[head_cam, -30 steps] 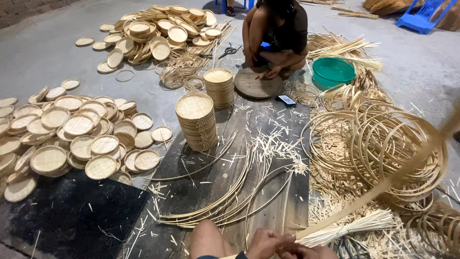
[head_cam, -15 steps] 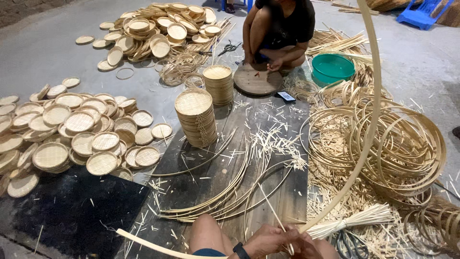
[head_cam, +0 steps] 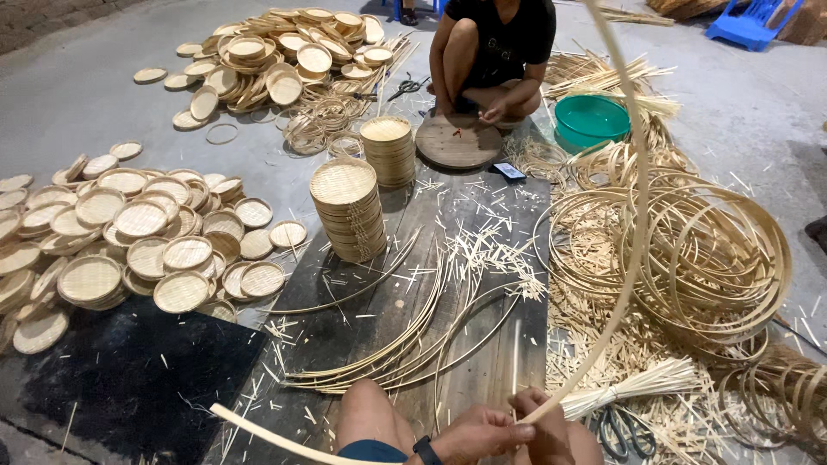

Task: The person sits on the floor and works bamboo strips, splitting thin slivers off wide strips by hand and bending and joining the strips into large circular hoops. Finished hoops are set aside with other completed rings while a coworker assembles woven bamboo basket lids nearby.

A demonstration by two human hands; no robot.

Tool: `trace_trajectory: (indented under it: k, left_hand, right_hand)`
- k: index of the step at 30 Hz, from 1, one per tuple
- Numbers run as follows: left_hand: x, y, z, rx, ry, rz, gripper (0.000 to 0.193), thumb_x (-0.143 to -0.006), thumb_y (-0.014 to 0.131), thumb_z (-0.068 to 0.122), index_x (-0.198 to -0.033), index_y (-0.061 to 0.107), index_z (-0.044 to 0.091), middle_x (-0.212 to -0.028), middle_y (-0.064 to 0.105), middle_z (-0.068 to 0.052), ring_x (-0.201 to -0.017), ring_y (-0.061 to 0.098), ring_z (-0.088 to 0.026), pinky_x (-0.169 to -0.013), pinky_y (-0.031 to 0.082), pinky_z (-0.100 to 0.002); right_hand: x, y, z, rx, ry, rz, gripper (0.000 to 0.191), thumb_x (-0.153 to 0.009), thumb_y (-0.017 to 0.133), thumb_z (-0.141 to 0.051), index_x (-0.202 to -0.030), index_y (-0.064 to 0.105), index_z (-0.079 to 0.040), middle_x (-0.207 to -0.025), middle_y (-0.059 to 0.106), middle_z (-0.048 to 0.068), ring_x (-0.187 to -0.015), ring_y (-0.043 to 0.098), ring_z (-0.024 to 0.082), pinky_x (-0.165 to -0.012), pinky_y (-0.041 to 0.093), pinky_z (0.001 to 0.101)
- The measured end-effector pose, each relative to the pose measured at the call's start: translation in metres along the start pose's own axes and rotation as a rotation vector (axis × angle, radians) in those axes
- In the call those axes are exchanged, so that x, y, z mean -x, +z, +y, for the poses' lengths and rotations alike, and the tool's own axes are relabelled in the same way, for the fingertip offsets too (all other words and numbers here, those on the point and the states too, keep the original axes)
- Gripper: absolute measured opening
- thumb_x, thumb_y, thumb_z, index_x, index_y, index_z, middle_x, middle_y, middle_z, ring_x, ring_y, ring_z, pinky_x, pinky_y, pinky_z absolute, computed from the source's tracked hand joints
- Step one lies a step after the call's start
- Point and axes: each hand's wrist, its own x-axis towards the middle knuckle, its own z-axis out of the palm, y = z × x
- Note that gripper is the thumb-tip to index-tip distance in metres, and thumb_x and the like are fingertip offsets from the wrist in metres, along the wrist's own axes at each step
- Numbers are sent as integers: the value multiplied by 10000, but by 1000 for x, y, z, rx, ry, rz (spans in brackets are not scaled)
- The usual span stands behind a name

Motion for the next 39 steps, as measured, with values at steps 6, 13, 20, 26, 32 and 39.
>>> trace_trajectory:
  k: [6, 13, 20, 26, 32, 39]
  left_hand:
    - [12, 8, -1, -126, 6, 80, 234, -891, 838, 289, -869, 697, 104, -725, 619, 90, -636, 545, -9, -580, 417, -185]
    - [12, 23, -7, -7, 119, 36, 207, -907, 817, 194, -943, 721, 14, -788, 666, 8, -699, 610, -46, -616, 449, -214]
    - [9, 20, -12, 4, 99, 55, 253, -924, 816, 286, -960, 742, 46, -798, 678, 0, -711, 610, -62, -644, 457, -231]
    - [18, 29, -2, -619, 531, 438, 284, -999, 737, 339, -1081, 777, 70, -781, 678, -72, -749, 635, -189, -727, 513, -366]
    - [36, 32, 69, -1095, 1126, 700, 233, -1026, 706, 268, -1115, 712, 53, -898, 701, -99, -727, 661, -207, -595, 522, -342]
    - [52, 58, 129, -1150, 1360, 532, 177, -1057, 704, 259, -1029, 706, 84, -778, 680, -36, -590, 611, -149, -539, 485, -297]
  right_hand:
    - [-2, 24, -1, 156, -197, 313, 181, -842, 731, -142, -787, 653, 12, -816, 699, 200, -745, 641, 237, -625, 517, 345]
    - [14, 24, -23, 578, -671, 652, 208, -734, 704, -75, -679, 528, 21, -789, 547, 172, -758, 533, 351, -699, 448, 475]
    - [12, 20, -34, 490, -542, 533, 164, -798, 690, -88, -755, 583, 28, -821, 603, 178, -782, 590, 339, -710, 499, 446]
    - [1, 1, -22, -748, 110, 199, 130, -997, 572, -212, -1035, 607, -93, -851, 623, 123, -764, 610, 258, -657, 526, 381]
    - [-2, -5, -31, -1393, -213, -206, 174, -1130, 525, -209, -1123, 565, -40, -838, 576, 34, -700, 573, 126, -606, 530, 241]
    - [23, 11, -120, -1113, -310, -93, 239, -1123, 468, -242, -953, 579, -115, -659, 394, -91, -524, 356, 37, -407, 294, 136]
